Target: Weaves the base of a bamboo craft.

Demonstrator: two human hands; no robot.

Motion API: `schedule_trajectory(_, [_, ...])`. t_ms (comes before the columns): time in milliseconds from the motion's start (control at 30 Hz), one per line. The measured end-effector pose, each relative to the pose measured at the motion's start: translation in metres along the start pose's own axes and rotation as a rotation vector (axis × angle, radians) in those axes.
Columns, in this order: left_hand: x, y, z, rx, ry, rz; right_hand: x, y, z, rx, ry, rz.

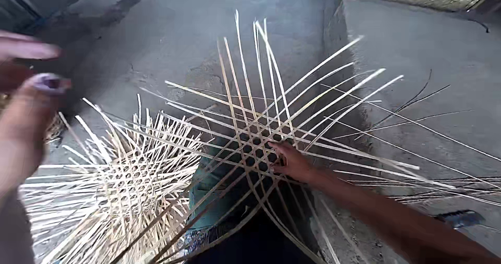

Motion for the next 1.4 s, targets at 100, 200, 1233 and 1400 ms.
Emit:
schedule_trajectory(100, [0.040,-0.012,0.058,-0.102,0.052,0.280,-0.016,0.007,0.020,-0.065,0.044,0.008])
schedule_trajectory(200, [0.080,0.001,0.134,-0.301,0.099,0.305,-0.025,0.009,0.028,-0.086,0.043,0.006])
schedule_trajectory(1233, [0.037,0.038,0.393,-0.283,-0.017,-0.110,0.017,-0.027,-0.029,0.704,0.413,-0.082])
schedule_trajectory(1400, [0.031,0.037,0.396,-0.277,-0.010,-0.111,0.022,-0.031,-0.025,0.704,0.380,-0.048])
Point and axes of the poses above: each hand's wrist, its own y-axis away from the middle knuckle, its own z-axis out of the palm, x = y × z, the point moved 10 cm from there along -y, towards the middle knuckle, and after that the axes turned 9 degrees about -z, right-handed, at the moved point
